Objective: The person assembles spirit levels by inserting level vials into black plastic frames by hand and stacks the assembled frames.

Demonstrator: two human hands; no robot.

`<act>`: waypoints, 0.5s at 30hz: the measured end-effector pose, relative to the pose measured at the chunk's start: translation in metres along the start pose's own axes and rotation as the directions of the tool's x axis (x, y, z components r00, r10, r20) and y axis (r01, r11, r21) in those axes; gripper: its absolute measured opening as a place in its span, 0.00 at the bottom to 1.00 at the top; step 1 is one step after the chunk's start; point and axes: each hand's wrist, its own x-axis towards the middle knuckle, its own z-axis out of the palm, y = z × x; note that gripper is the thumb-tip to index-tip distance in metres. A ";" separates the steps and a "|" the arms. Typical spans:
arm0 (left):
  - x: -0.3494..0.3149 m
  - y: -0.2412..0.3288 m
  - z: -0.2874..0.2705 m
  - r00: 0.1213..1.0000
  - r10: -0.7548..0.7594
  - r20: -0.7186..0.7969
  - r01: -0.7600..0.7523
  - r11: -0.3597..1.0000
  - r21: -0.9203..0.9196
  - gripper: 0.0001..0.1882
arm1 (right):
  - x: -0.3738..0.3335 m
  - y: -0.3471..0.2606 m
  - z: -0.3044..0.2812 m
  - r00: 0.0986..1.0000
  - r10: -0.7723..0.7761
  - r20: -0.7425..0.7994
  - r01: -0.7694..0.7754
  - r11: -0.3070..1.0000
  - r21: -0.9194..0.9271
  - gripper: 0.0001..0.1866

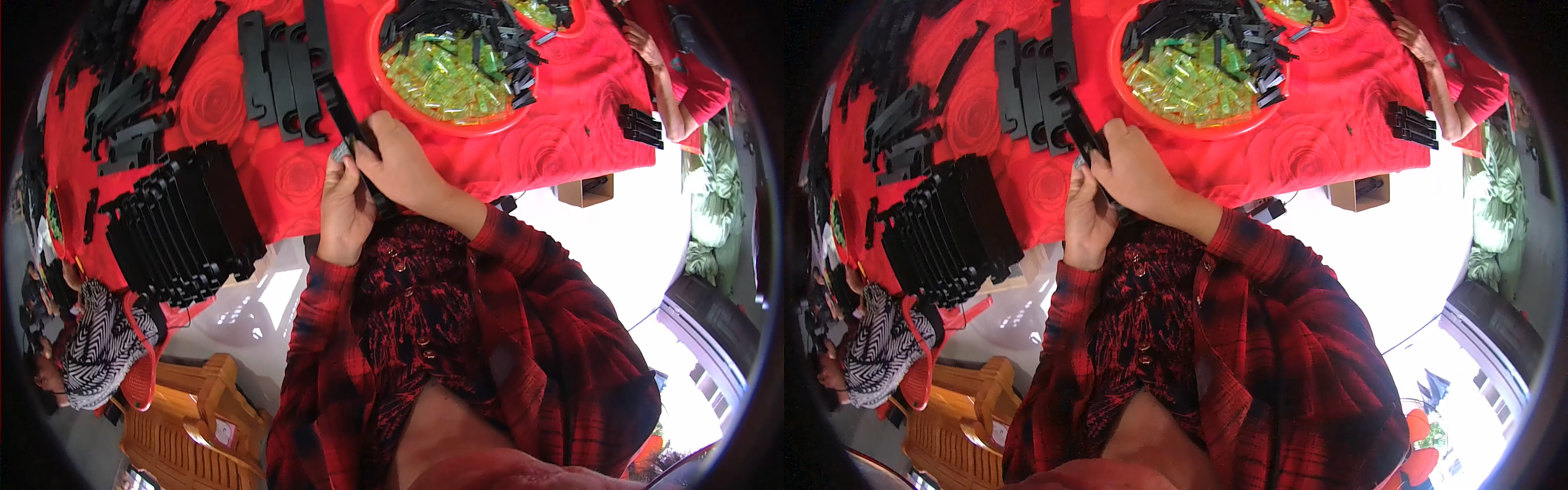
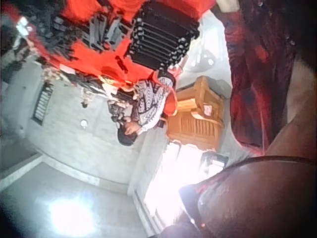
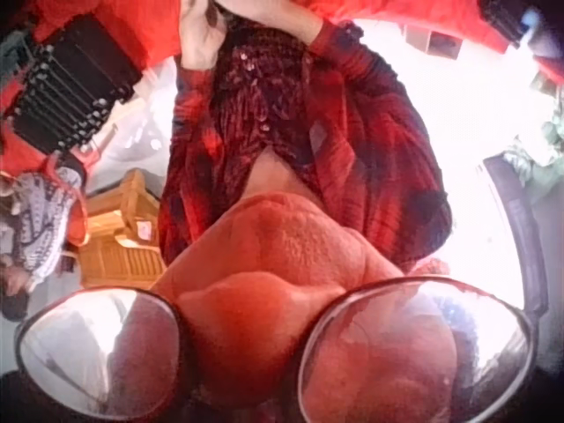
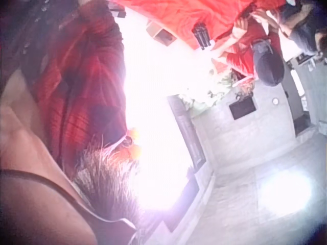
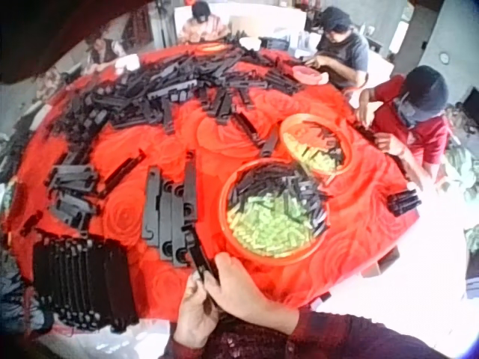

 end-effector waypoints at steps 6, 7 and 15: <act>-0.002 0.000 0.001 0.997 0.011 0.071 -0.010 1.000 -0.011 0.10 | 0.000 -0.008 -0.005 1.000 -0.017 0.022 0.018 0.998 -0.052 0.11; -0.003 0.001 0.002 0.995 0.015 0.099 -0.014 1.000 -0.004 0.11 | 0.000 -0.008 -0.008 0.998 -0.022 0.061 0.024 1.000 -0.020 0.11; -0.004 0.002 0.004 0.996 0.000 0.089 -0.009 0.995 0.101 0.11 | -0.003 -0.002 -0.013 0.997 -0.018 0.075 0.014 0.998 0.055 0.14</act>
